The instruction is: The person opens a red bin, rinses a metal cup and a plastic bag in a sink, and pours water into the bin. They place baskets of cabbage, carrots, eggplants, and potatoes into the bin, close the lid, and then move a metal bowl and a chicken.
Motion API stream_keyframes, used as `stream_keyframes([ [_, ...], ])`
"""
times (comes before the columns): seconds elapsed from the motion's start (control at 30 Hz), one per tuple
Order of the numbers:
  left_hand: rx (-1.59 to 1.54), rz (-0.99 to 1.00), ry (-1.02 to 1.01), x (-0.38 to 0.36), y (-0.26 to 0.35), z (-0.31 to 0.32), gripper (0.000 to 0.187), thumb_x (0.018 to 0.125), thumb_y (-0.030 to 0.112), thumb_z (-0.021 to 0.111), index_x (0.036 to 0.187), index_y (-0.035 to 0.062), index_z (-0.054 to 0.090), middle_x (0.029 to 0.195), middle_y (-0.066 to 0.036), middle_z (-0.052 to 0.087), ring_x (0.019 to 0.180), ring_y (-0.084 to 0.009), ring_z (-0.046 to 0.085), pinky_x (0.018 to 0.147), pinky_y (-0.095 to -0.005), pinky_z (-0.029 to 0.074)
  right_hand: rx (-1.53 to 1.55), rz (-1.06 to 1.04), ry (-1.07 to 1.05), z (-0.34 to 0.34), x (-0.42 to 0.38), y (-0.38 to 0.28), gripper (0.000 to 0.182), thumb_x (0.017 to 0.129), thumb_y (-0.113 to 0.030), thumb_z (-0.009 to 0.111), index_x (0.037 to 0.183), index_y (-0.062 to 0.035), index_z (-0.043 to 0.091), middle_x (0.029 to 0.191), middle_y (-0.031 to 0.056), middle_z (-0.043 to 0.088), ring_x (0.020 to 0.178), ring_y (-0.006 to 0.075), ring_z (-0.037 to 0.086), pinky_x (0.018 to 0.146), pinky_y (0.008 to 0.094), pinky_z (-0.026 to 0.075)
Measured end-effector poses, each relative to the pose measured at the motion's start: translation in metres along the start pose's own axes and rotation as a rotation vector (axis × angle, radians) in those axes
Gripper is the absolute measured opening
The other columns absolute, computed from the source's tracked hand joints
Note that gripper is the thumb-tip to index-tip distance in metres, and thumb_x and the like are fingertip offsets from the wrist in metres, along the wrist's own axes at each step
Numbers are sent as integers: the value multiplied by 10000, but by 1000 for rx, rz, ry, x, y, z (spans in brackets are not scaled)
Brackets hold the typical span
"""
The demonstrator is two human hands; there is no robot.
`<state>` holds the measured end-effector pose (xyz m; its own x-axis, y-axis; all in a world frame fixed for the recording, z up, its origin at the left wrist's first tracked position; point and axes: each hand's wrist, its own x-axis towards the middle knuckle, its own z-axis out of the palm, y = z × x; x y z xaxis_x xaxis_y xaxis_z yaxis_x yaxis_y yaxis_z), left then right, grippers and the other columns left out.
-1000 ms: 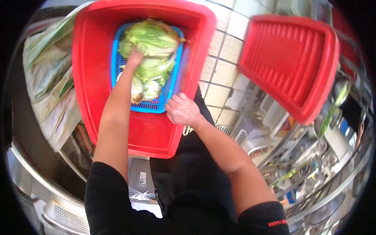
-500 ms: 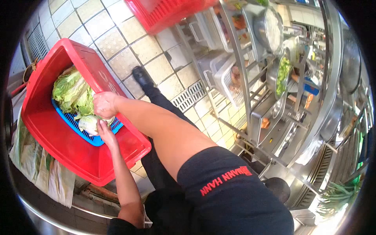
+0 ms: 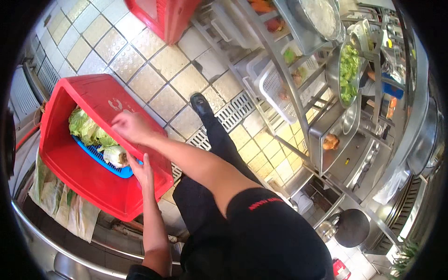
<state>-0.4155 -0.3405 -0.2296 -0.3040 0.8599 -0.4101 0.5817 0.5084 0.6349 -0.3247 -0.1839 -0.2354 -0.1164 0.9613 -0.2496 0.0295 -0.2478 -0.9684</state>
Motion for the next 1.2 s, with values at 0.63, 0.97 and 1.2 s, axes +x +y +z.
stream_keyframes([
  [0.63,-171,-90,-315,-14,113,131,313,904,60,577,1209,-9,590,1058,-152,672,997,-203,642,889,-316,486,1420,0,925,-564,94,225,613,1014,-380,252,1491,-11,146,1555,201,150,1408,405,216,1114,617,257],
  [0.97,-121,-6,-372,64,145,164,357,895,143,584,1219,-5,583,1081,-192,665,990,-259,648,853,-357,500,1274,181,1191,-483,80,133,372,995,-193,311,1252,58,408,1245,264,469,1210,476,458,970,631,458],
  [1.2,-197,202,-433,189,258,222,472,908,312,589,1254,-8,560,1180,-212,630,1090,-314,618,929,-363,470,1089,330,1176,-468,41,118,308,955,-92,326,1136,151,381,1159,281,490,1073,475,537,929,566,519],
])
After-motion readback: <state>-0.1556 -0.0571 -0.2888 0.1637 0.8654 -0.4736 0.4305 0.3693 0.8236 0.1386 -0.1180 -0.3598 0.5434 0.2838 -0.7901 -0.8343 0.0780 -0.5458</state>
